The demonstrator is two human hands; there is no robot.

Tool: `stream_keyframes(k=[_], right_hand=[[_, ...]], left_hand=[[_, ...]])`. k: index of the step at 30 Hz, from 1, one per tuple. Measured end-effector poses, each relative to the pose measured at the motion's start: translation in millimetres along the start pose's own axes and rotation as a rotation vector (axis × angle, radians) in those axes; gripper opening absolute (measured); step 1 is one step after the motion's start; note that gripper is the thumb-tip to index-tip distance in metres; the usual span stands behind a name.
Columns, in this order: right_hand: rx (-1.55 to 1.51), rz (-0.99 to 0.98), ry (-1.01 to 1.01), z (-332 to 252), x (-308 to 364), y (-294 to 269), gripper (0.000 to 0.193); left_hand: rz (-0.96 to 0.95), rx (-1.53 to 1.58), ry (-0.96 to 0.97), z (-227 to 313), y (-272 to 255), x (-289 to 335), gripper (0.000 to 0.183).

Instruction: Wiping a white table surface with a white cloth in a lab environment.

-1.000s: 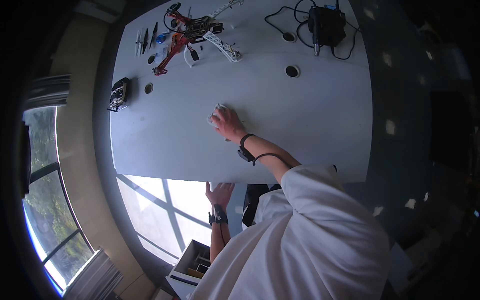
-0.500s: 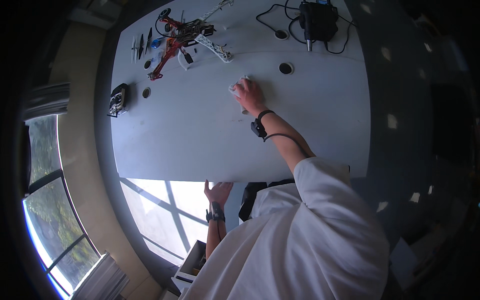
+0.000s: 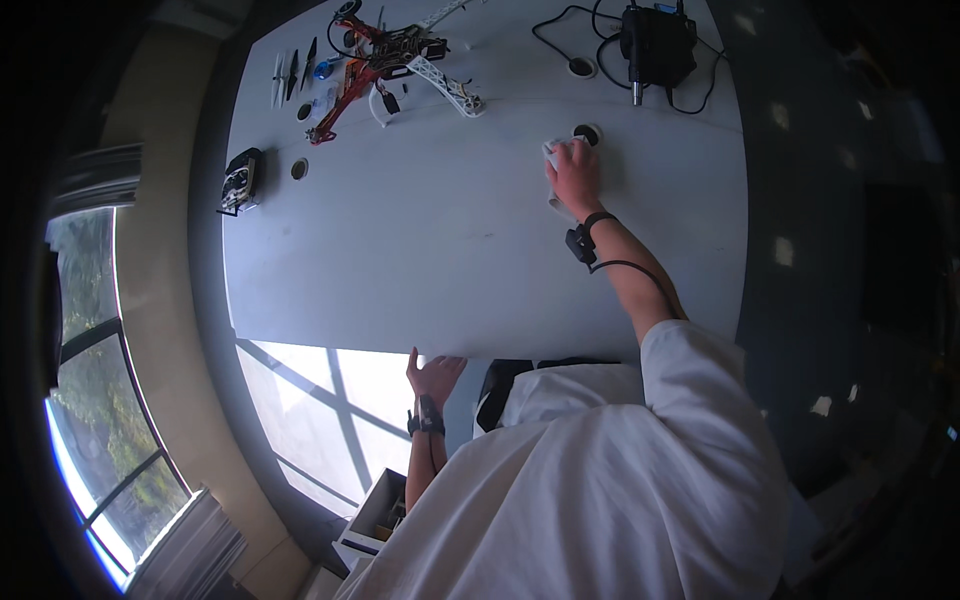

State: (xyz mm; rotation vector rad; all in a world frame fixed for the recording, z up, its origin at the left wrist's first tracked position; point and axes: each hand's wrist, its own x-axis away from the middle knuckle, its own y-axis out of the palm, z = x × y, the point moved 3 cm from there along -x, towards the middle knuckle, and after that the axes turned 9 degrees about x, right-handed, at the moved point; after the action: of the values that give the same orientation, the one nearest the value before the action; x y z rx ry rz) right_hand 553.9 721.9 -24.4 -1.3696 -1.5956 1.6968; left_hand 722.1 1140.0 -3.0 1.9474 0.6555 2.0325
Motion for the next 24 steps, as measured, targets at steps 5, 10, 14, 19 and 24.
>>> stream_keyframes(k=[5, 10, 14, 19, 24], right_hand=[[-0.003, -0.149, -0.100, -56, -2, 19, 0.033], [-0.136, -0.269, -0.398, -149, 29, 7, 0.039], [-0.192, -0.402, -0.636, -214, 78, -5, 0.038], [-0.249, -0.293, -0.713, -239, 116, -3, 0.036], [-0.261, -0.269, -0.631, -216, 87, 3, 0.033]], left_hand=[[-0.039, -0.002, -0.030, -1, 5, 0, 0.097], [0.016, 0.023, 0.029, -3, 3, 1, 0.097], [0.020, 0.027, 0.048, -1, -1, 4, 0.097], [0.071, -0.029, 0.046, -4, 11, 3, 0.091], [0.061, -0.033, 0.035, -3, 8, 4, 0.090]])
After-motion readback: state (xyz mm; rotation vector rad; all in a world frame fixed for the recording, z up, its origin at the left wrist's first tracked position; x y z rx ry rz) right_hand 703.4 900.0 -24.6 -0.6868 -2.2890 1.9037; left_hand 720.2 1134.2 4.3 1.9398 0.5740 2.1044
